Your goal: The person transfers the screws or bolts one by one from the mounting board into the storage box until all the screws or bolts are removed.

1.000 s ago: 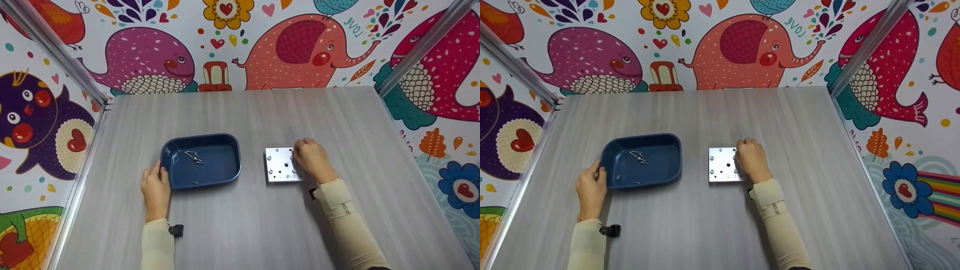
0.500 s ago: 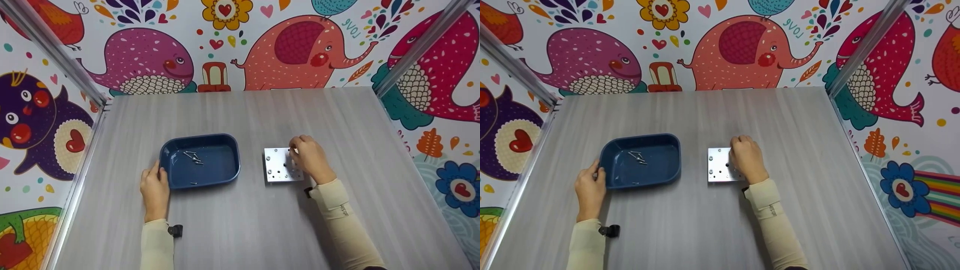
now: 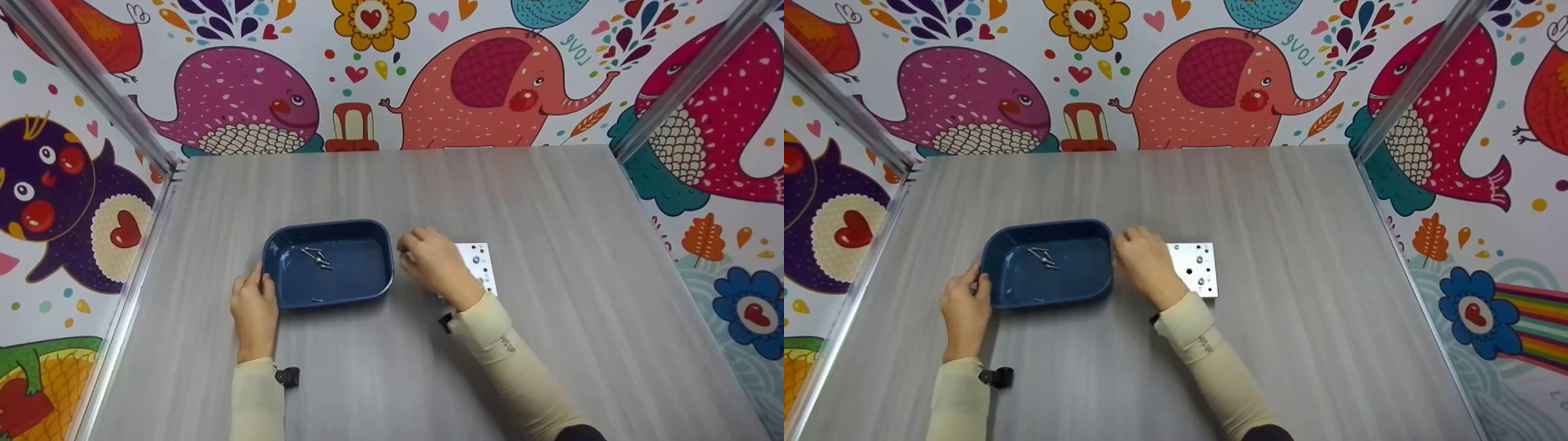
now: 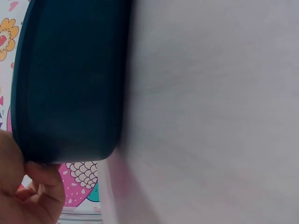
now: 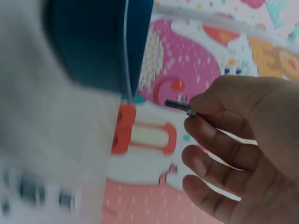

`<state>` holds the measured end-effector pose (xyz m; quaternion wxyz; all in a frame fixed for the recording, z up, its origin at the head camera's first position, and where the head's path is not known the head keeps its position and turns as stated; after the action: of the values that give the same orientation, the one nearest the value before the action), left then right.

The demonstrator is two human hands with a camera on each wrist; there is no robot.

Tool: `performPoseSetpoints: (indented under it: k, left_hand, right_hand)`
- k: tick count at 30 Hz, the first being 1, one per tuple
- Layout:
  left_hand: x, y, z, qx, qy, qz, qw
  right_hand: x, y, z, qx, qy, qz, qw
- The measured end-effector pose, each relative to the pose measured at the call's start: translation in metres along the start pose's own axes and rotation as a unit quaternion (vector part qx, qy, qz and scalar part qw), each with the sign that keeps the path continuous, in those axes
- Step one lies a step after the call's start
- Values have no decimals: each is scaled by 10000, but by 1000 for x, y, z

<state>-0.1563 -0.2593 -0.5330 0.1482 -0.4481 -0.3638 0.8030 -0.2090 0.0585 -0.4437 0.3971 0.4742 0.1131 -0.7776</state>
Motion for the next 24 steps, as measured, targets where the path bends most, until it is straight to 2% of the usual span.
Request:
performPoseSetpoints:
  k: [6,14,24]
  left_hand:
    - [0,0,0,-36,48,-66,10000]
    - [0,1,1,-58,61,-72,9999]
    - [-1,1,0,-90,104,-52,9999]
  right_hand:
    - [19,30,7,-265,243,-3,9994]
    - [39,45,7,-164,917,-100,9956]
    - [40,45,6,-169,864,-43,9961]
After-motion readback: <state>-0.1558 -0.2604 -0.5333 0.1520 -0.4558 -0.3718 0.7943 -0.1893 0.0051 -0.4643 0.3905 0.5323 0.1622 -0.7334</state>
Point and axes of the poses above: each hand's wrist, its own z-axis towards the middle knuckle, its own x-axis out of the palm, y = z × x, the point moved 8 cm from there along z, towards the middle knuckle, and after that the axes turned 1 degree about -x, right-handed, at the moved point
